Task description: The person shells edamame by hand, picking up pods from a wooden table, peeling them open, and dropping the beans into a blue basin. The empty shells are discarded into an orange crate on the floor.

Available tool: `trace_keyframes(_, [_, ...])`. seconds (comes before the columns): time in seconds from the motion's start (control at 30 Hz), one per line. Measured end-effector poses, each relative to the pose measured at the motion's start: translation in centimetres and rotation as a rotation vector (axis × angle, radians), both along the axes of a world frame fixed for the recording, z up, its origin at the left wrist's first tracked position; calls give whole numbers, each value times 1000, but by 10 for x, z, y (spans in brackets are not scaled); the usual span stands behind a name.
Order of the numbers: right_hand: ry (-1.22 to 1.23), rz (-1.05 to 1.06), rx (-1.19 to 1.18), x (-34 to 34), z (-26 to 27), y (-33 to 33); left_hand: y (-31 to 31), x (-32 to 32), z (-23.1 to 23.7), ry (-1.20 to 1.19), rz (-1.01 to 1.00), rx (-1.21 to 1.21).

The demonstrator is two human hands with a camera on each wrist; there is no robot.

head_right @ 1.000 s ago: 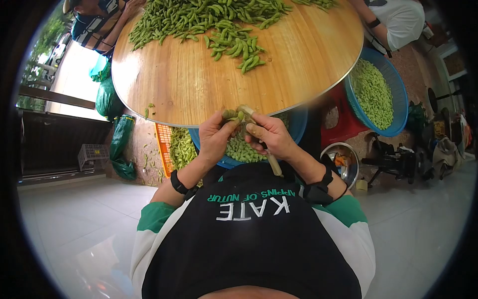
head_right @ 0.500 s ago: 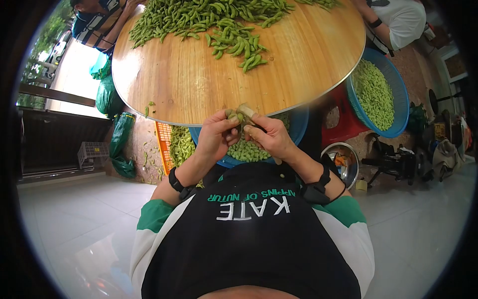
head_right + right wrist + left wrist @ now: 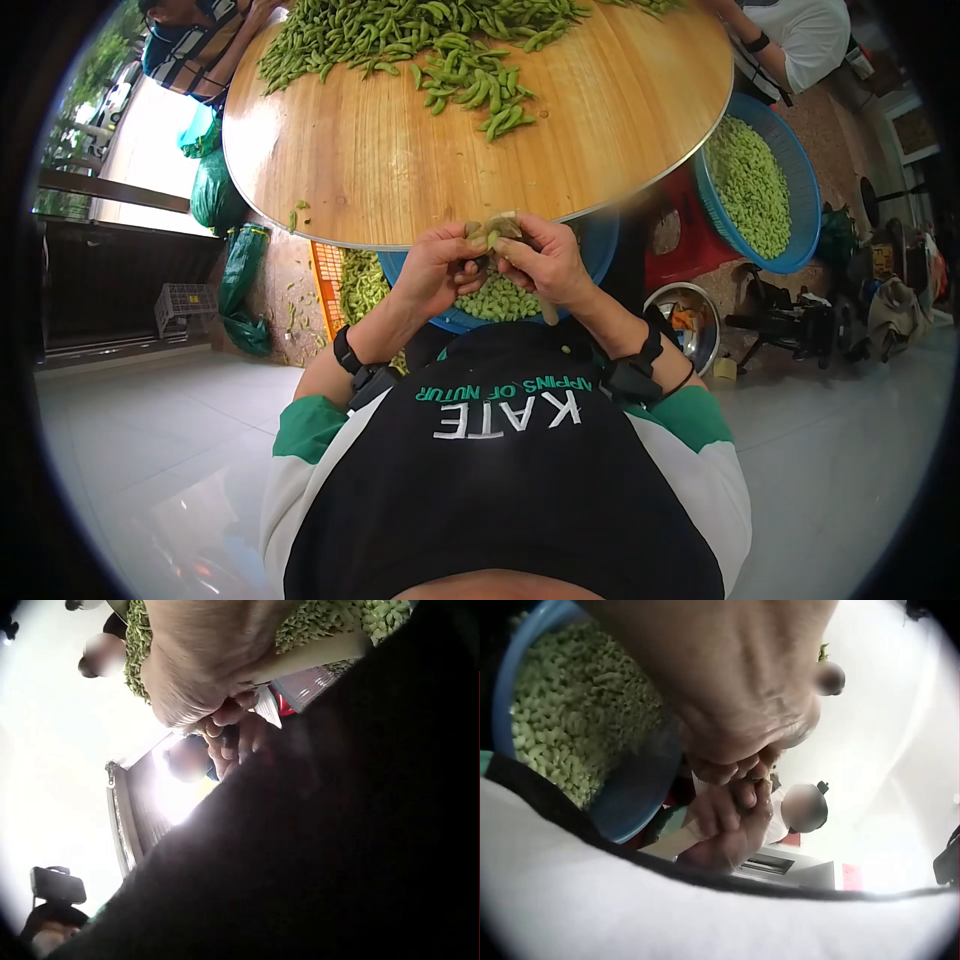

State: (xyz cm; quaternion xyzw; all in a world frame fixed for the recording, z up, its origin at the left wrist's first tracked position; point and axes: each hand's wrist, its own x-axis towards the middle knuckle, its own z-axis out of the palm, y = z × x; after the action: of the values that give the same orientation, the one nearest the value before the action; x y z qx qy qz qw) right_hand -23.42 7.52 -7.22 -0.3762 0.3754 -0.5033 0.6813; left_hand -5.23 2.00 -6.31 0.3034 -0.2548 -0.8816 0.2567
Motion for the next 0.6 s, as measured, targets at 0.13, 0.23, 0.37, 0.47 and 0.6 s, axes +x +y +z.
trace_keyframes(0.13, [471, -125, -371, 1, -3, -4, -1, 3, 6, -257, -66, -107])
trace_keyframes(0.23, [651, -2, -433, -8, 5, -9, -5, 8, -1, -192, -127, -36])
trace_keyframes(0.37, [845, -4, -647, -6, 0, -14, 0, 8, -5, -209, -136, -23])
trace_keyframes(0.47, [983, -47, -723, 3, 9, -11, 5, 4, 4, -346, -100, -126])
trace_keyframes(0.6, [1104, -115, -790, 12, 8, -8, 10, 10, 8, -411, -197, -246])
